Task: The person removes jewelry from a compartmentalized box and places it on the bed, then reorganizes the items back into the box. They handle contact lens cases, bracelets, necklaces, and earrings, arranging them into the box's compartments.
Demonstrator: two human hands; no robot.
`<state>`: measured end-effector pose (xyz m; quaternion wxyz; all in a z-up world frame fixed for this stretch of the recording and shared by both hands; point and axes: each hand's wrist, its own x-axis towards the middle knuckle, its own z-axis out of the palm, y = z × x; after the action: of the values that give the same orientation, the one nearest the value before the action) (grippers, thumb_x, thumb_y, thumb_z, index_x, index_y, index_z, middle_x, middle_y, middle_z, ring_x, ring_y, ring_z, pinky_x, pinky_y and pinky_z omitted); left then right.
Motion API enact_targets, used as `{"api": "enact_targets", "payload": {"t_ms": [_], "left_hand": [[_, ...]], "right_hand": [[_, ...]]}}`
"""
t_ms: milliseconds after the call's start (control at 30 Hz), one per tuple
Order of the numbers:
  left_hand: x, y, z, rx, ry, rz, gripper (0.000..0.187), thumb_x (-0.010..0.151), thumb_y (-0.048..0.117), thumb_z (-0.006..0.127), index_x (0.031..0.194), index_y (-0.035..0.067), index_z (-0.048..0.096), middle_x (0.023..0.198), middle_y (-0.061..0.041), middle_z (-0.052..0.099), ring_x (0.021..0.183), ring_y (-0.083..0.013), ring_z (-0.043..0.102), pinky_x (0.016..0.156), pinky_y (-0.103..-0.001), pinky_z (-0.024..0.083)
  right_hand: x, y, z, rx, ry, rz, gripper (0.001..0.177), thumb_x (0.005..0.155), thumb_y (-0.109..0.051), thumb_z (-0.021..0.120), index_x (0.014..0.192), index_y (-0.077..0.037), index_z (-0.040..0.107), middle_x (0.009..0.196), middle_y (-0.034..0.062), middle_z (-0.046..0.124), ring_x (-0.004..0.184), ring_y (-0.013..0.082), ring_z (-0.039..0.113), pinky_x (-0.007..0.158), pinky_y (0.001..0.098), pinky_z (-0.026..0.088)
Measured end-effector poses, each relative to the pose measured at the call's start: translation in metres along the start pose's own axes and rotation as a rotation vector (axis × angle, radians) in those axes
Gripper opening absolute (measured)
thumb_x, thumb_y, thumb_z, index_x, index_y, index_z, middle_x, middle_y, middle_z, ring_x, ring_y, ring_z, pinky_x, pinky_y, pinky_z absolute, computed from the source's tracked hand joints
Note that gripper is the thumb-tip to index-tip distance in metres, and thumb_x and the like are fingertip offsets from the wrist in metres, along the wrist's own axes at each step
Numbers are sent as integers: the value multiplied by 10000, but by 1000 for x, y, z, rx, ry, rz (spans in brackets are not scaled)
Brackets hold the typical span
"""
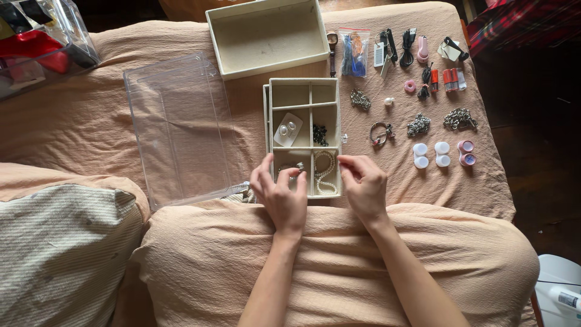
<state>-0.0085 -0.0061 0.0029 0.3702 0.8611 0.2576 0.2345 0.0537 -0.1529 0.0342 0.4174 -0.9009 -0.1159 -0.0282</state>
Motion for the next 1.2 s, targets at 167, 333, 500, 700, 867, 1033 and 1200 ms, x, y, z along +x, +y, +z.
{"api": "enact_targets", "payload": {"t_ms": [167,333,500,700,867,1033,1200], "left_hand": [[1,6,-6,-391,-70,149,100,859,101,799,930,74,733,1310,-60,673,1338,-283,546,1167,-431,447],[5,9,-15,-834,-202,115,97,892,0,748,978,9,703,1252,-116,717,1203,-262,664,1043,-403,545],[12,4,-19,-1350,-353,-251,66,947,-6,675,1008,20,673,1260,-183,706,1112,-220,721,956,-347,626],[18,-1,-20,-1620,-277,-457,67,972,-21,664,1009,20,626,1208,-210,698,1113,-263,718,953,-360,614],[21,8,-21,-1726,-294,-496,83,971,-51,645,1003,20,616,1183,-206,707,1087,-260,727,951,-356,614],[28,30,-14,-1516,-239,-417,94,978,-39,655,1053,15,642,1086,-190,741,1002,-236,746,900,-351,635],[30,55,1,-1122,-266,-323,148,950,5,688,1097,-8,681,1044,-149,765,958,-191,764,888,-319,660]], "right_hand": [[-4,-10,6,312,-202,24,333,907,20,639,1235,4,696,1213,128,714,1035,163,720,886,265,617],[-10,-9,17,597,-409,148,409,914,-21,658,1321,-7,616,1328,108,635,1169,179,674,988,305,601],[-13,2,24,587,-485,51,222,954,-78,724,1138,46,728,1340,134,637,1216,212,654,1026,350,589],[-14,3,24,774,-541,338,137,950,-96,689,1012,27,692,1290,102,697,1113,168,696,956,335,596],[-20,-1,31,734,-587,304,186,929,-32,696,1109,3,669,1090,86,706,1044,136,676,944,306,579],[-20,4,21,699,-576,327,143,959,-18,660,1087,24,710,1010,74,724,973,140,706,902,308,612],[3,17,-40,604,-476,390,200,956,-24,638,1127,26,727,1045,116,772,956,172,737,897,317,633]]}}
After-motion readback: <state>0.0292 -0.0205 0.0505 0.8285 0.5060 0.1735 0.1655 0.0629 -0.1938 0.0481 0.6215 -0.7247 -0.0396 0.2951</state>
